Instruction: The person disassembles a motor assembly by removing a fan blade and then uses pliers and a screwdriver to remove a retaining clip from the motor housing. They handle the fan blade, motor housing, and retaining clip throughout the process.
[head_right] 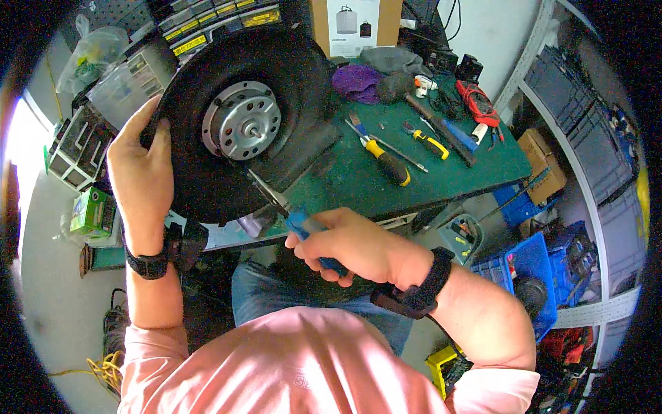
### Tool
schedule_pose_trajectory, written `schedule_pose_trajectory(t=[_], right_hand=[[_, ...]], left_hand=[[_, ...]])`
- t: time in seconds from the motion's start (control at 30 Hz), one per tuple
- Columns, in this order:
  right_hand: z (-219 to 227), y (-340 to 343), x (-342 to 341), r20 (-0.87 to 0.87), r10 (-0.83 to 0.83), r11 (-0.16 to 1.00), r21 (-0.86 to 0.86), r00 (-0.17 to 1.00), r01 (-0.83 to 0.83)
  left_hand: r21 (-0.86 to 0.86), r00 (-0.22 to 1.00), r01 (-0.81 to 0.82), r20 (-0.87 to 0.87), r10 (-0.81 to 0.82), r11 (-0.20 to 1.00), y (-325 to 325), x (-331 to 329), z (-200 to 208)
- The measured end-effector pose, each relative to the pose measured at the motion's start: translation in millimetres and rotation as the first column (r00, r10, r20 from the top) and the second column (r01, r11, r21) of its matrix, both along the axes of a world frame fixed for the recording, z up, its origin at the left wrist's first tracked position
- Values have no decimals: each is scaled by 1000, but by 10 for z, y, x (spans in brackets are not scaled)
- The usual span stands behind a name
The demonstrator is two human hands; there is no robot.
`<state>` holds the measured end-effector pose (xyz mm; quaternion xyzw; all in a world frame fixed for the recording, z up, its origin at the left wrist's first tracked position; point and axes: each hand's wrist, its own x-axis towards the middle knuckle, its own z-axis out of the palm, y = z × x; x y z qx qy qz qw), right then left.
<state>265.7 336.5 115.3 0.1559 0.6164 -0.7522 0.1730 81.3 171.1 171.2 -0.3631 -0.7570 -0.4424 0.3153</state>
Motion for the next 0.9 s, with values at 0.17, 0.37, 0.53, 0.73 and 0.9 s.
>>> schedule_pose_trajectory(t=[0.17,0.37,0.53,0.73,0.9], right_hand=[[-2,16,-9,0,11,1000,28,1000,-11],[-210,84,11,-250,113,658,744,962,115],[34,-18,24,-289,83,444,867,954,224],[348,-164,-12,-208,306,-382,867,929,320],[397,-152,-47,-159,463,-697,542,872,469]], left_hand=[[-7,1000,-5,-6,4,1000,-22,58,24],[-82,999,-32,8,33,996,10,102,51],[-75,999,-22,39,25,997,-5,38,40],[-24,998,0,62,1,1000,-7,13,12],[-20,984,6,-179,-10,1000,-17,40,33]])
